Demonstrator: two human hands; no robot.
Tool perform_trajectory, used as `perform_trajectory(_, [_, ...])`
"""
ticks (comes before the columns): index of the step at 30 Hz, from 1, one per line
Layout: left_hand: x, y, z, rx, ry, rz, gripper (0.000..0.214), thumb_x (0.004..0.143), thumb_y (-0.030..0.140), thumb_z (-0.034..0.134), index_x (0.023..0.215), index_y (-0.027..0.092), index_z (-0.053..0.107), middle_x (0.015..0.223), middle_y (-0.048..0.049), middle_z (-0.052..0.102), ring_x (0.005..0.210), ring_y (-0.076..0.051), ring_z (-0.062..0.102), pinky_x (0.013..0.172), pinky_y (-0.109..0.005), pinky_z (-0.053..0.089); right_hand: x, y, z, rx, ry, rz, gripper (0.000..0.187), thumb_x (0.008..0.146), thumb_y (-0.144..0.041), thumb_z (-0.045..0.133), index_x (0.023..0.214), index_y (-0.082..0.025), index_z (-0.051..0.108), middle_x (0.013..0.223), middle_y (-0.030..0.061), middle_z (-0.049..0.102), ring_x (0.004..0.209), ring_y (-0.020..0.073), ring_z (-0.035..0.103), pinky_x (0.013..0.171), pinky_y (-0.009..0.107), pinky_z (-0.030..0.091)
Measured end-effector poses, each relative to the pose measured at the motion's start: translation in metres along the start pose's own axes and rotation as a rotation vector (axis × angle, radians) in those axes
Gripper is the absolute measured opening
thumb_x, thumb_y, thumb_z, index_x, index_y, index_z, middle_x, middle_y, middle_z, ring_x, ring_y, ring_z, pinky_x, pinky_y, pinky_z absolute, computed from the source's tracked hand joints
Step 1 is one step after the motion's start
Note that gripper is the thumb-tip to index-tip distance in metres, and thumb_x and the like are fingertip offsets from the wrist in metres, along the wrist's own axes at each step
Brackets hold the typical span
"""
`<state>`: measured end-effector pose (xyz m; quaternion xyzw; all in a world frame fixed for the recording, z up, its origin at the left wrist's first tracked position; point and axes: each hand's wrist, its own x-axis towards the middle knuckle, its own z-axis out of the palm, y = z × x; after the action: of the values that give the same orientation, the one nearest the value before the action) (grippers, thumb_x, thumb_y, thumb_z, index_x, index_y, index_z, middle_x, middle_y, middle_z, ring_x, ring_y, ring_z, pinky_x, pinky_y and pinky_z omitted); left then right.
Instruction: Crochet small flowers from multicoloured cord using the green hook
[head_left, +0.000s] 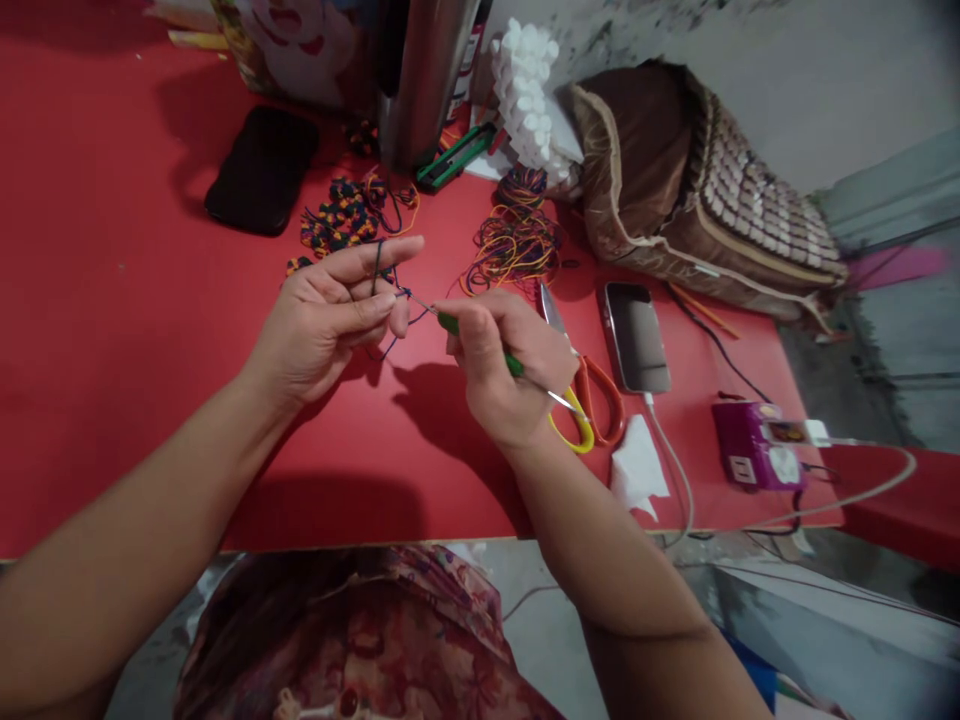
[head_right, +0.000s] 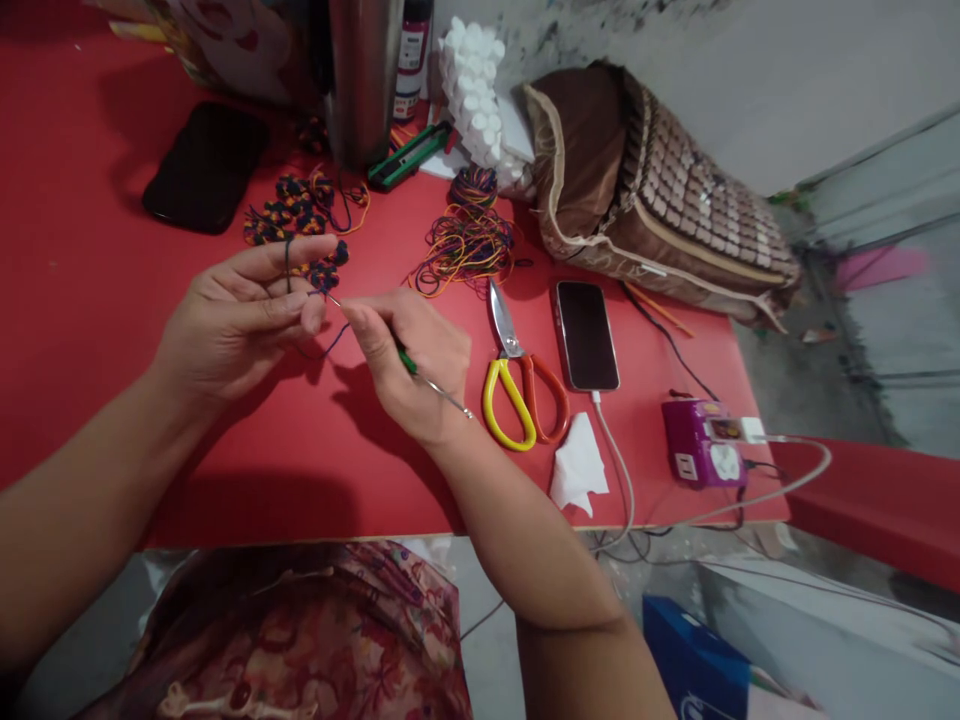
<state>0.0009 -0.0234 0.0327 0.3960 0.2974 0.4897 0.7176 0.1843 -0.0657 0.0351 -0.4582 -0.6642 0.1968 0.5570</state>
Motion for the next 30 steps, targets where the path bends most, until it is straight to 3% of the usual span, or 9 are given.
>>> perform_trajectory(3, [0.002,0.000,-0.004,-0.007,-0.071,-0.025,0.034,0.083,0.022,0.090,0.117,0.024,0.085,0.066,0.0044,0.069,0.059,-0.007,0.056,0.052,-0.022,0.036,0.005,-0.004,0.000,0.115,0.048,0.125,0.035,0.106,-0.053,0.070,0.084,-0.029,0.085,0.065,-0.0025,0.067,0.057,0.0125,0.060,0.065,0.032,0.053])
perform_trajectory(8, [0.002,0.004,-0.008,-0.056,-0.120,-0.109,0.036,0.076,0.021,0.089,0.112,0.020,0.087,0.051,0.0053,0.048,0.048,-0.007,0.042,0.046,-0.023,0.020,0.015,-0.003,-0.006,0.315,0.034,0.307,0.044,0.102,-0.061,0.071,0.075,-0.029,0.082,0.055,-0.0035,0.056,0.045,0.0096,0.049,0.045,0.028,0.039])
perform_trajectory(15, [-0.003,0.008,-0.008,-0.079,-0.206,-0.254,0.036,0.074,0.025,0.081,0.110,0.021,0.087,0.053,0.0034,0.046,0.041,-0.003,0.021,0.044,-0.024,0.014,0.025,0.015,-0.010,0.500,-0.127,0.452,0.059,0.094,-0.077,0.071,0.068,-0.024,0.076,0.044,-0.0075,0.044,0.032,0.0044,0.026,0.032,0.024,0.016])
perform_trajectory(18, [-0.002,0.007,-0.006,-0.182,-0.239,-0.304,0.033,0.073,0.021,0.081,0.105,0.023,0.089,0.050,0.0044,0.045,0.040,-0.002,0.016,0.042,-0.023,0.017,0.025,0.019,-0.006,0.606,-0.177,0.488,0.059,0.092,-0.077,0.072,0.065,-0.024,0.074,0.041,-0.0093,0.040,0.029,0.0039,0.020,0.030,0.025,0.012])
perform_trajectory(22, [-0.001,0.001,-0.005,-0.249,-0.252,-0.315,0.032,0.073,0.014,0.081,0.103,0.023,0.090,0.051,0.0040,0.052,0.038,-0.001,0.019,0.040,-0.020,0.013,0.022,0.019,-0.001,0.613,-0.205,0.545,0.060,0.092,-0.080,0.069,0.067,-0.025,0.073,0.044,-0.0089,0.041,0.031,0.0044,0.023,0.032,0.025,0.014])
perform_trajectory(26, [0.001,-0.008,-0.004,-0.248,-0.215,-0.286,0.033,0.073,0.011,0.084,0.104,0.023,0.090,0.057,0.0015,0.062,0.044,-0.005,0.041,0.044,-0.019,0.029,0.016,0.016,0.005,0.615,-0.199,0.544,0.058,0.095,-0.080,0.065,0.077,-0.026,0.075,0.051,-0.0070,0.048,0.035,0.0061,0.031,0.033,0.025,0.021])
perform_trajectory(30, [0.002,-0.012,0.000,-0.289,-0.137,-0.220,0.040,0.073,0.008,0.086,0.108,0.027,0.090,0.061,0.0034,0.067,0.054,-0.008,0.053,0.058,-0.020,0.049,0.009,0.018,0.014,0.579,-0.109,0.516,0.058,0.102,-0.080,0.053,0.092,-0.028,0.078,0.061,-0.0050,0.055,0.037,0.0070,0.033,0.034,0.025,0.029])
